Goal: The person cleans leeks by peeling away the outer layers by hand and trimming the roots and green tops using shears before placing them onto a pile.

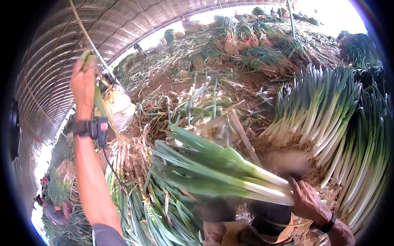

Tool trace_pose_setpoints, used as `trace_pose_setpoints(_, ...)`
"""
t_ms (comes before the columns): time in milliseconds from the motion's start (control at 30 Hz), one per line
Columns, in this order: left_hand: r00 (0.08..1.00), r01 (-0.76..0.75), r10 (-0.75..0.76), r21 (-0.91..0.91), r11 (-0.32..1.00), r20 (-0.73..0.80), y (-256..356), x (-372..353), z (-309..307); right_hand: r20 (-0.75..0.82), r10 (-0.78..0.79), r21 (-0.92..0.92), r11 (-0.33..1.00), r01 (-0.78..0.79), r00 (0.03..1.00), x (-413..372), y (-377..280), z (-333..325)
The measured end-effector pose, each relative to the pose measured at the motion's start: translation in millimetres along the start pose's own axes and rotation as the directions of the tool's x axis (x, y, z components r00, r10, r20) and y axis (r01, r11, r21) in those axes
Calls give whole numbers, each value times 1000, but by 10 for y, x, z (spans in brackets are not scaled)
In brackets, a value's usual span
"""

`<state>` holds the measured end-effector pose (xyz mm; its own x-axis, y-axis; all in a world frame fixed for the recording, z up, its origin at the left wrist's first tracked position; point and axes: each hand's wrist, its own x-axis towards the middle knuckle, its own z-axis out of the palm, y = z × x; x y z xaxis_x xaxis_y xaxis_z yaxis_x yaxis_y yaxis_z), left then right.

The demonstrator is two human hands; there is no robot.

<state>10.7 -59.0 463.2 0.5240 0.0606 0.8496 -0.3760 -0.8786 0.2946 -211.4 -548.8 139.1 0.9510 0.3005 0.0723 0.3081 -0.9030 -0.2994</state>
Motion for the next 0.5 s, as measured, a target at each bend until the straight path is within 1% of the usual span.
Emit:
trace_pose_setpoints(67,991,-2,-22,183,983,129,-361,54,286,24,0,20,1000,0,1000,5,20,-20)
trace_pose_setpoints(100,986,-76,-4,474,877,166,-502,-55,388,35,2,32,999,-3,999,3,32,-31)
trace_pose_setpoints(133,987,-26,-48,453,891,151,-489,-267,539,105,56,61,996,-63,993,28,30,-86)
trace_pose_setpoints(167,986,23,-92,429,903,139,-472,-542,678,138,82,103,990,-97,987,59,41,-112)
trace_pose_setpoints(233,971,-60,10,202,978,239,-717,-1141,768,226,126,172,971,-167,966,90,74,-192)
trace_pose_setpoints(300,970,93,-104,60,994,218,-664,-1670,808,313,168,270,928,-257,935,134,73,-282)
trace_pose_setpoints(367,967,200,-199,10,980,160,-716,-2134,782,381,185,338,884,-323,906,159,151,-264)
trace_pose_setpoints(400,906,386,-376,-17,922,193,-511,-2287,715,410,180,354,872,-338,894,174,199,-260)
trace_pose_setpoints(433,809,563,-542,-36,825,229,-295,-2453,651,419,155,390,859,-332,894,185,241,-246)
trace_pose_setpoints(500,730,658,-591,-122,743,344,-435,-2906,816,432,101,458,831,-315,896,240,339,-192)
